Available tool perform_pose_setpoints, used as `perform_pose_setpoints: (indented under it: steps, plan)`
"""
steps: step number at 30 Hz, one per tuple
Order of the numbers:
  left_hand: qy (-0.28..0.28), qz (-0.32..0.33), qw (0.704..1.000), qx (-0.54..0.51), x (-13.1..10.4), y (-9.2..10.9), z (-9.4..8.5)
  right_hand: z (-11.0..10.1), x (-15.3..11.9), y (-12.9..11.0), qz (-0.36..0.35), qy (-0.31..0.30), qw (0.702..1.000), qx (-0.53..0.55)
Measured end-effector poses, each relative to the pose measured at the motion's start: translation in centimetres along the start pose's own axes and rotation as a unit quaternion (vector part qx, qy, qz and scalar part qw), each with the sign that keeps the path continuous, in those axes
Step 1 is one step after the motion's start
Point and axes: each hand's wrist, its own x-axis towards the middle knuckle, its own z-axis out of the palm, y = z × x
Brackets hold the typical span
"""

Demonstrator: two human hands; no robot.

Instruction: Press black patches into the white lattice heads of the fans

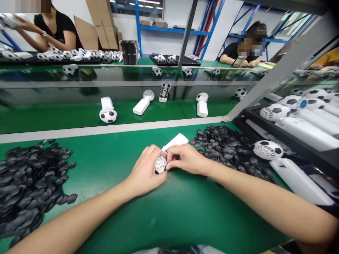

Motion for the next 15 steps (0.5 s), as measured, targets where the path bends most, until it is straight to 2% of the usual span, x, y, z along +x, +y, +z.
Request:
perform_pose_setpoints:
  steps: [3,5,7,9,10,11,13,15]
  plan:
    - [0.010,0.007,1.000,-0.006,-0.2,0.2,0.1,-0.2,0.0,0.0,-0.003,-0.005,1.000,0.020]
    - [0.016,-0.008,0.999,-0.027,0.3,0.0,-0.7,-1.4,0.8,0.3,-0.019,-0.001,0.998,0.062]
    - [0.041,-0.027,0.999,-0.009,1.9,-0.9,-2.6,-3.7,2.4,1.1,-0.019,0.062,0.996,0.067]
    - [0.099,-0.046,0.991,0.079,4.5,-2.3,-5.5,-6.8,4.6,2.5,0.032,0.168,0.985,0.010]
    - [0.133,-0.055,0.979,0.144,6.1,-3.1,-7.0,-8.5,5.9,3.4,0.081,0.209,0.974,-0.031]
    - [0.158,-0.065,0.968,0.184,7.8,-4.0,-8.5,-10.1,7.3,4.2,0.111,0.232,0.965,-0.056]
    - [0.172,-0.070,0.955,0.230,11.3,-5.7,-10.6,-12.7,10.2,5.9,0.146,0.253,0.953,-0.087]
    - [0.171,-0.070,0.946,0.266,14.5,-7.0,-10.9,-14.2,13.4,7.4,0.168,0.260,0.945,-0.105]
